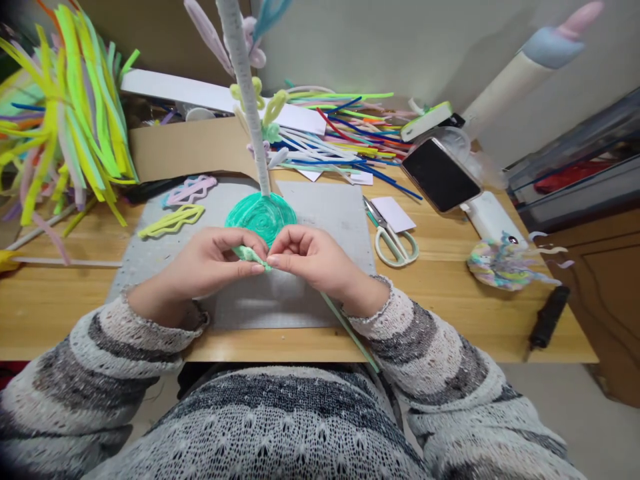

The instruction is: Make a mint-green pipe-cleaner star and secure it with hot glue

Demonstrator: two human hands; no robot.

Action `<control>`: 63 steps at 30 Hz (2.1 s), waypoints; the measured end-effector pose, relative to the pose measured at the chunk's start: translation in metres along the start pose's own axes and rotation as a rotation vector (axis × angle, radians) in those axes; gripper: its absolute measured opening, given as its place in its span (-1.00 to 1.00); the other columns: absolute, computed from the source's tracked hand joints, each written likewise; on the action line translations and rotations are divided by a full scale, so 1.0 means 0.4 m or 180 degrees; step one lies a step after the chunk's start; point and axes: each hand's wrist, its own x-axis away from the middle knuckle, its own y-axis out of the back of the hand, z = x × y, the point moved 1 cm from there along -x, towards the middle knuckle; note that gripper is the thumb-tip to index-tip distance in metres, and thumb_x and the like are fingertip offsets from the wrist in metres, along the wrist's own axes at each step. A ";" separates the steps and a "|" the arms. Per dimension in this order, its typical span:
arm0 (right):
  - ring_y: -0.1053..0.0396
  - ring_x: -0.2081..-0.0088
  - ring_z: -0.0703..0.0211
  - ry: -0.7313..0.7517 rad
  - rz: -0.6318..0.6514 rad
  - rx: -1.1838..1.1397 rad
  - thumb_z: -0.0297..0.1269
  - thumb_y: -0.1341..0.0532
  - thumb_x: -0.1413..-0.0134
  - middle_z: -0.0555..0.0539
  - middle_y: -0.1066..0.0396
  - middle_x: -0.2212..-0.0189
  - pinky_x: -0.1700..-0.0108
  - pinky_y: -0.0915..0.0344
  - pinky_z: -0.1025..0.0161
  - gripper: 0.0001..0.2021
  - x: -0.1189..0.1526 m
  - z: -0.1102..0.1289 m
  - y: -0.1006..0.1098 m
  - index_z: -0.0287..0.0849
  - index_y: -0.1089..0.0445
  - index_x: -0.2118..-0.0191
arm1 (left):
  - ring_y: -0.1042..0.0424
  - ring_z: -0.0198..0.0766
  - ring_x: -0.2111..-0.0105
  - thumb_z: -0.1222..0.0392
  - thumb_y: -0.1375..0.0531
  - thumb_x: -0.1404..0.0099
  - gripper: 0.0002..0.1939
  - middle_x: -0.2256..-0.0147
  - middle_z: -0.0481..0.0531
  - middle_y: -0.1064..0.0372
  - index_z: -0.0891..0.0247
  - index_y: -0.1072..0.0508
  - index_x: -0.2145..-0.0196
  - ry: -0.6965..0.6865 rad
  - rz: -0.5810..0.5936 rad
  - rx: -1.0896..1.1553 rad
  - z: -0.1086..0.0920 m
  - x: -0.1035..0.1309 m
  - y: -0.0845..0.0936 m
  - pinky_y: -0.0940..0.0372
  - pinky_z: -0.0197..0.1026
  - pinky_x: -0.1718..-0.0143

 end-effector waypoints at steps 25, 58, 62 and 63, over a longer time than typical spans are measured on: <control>-0.17 0.58 0.38 0.0835 -0.1289 -0.0164 -0.17 -0.41 0.06 0.06 -0.42 0.54 0.49 -0.19 0.32 -0.81 0.007 -0.048 -0.049 -0.14 -0.45 0.40 | -0.39 -0.44 0.37 0.30 -0.46 0.05 -0.72 0.39 -0.12 -0.39 0.28 -0.40 0.50 0.0354 -0.0700 0.2340 0.050 -0.003 -0.073 -0.28 -0.34 0.27; -0.11 0.56 0.38 0.0341 -0.1173 0.0440 -0.17 -0.34 0.08 0.08 -0.30 0.58 0.53 -0.06 0.35 -0.79 -0.005 -0.053 -0.024 -0.20 -0.41 0.39 | -0.28 -0.36 0.46 0.13 -0.35 -0.04 -0.80 0.48 -0.06 -0.37 0.31 -0.48 0.45 0.0808 -0.0402 0.0804 0.037 -0.010 -0.016 -0.17 -0.26 0.36; -0.11 0.57 0.38 0.0227 -0.1208 0.0346 -0.15 -0.38 0.11 0.09 -0.29 0.61 0.52 -0.06 0.35 -0.76 -0.006 -0.052 -0.021 -0.20 -0.42 0.40 | -0.30 -0.37 0.44 0.11 -0.33 -0.08 -0.78 0.45 -0.05 -0.38 0.32 -0.48 0.41 0.0781 -0.0384 0.0733 0.039 -0.009 -0.023 -0.18 -0.27 0.34; -0.14 0.56 0.37 0.0200 -0.1205 0.0256 -0.14 -0.39 0.13 0.09 -0.31 0.60 0.51 -0.08 0.35 -0.75 -0.006 -0.051 -0.020 -0.20 -0.42 0.41 | -0.30 -0.37 0.44 0.10 -0.34 -0.08 -0.77 0.44 -0.05 -0.38 0.32 -0.48 0.39 0.0758 -0.0395 0.0628 0.039 -0.008 -0.027 -0.17 -0.28 0.35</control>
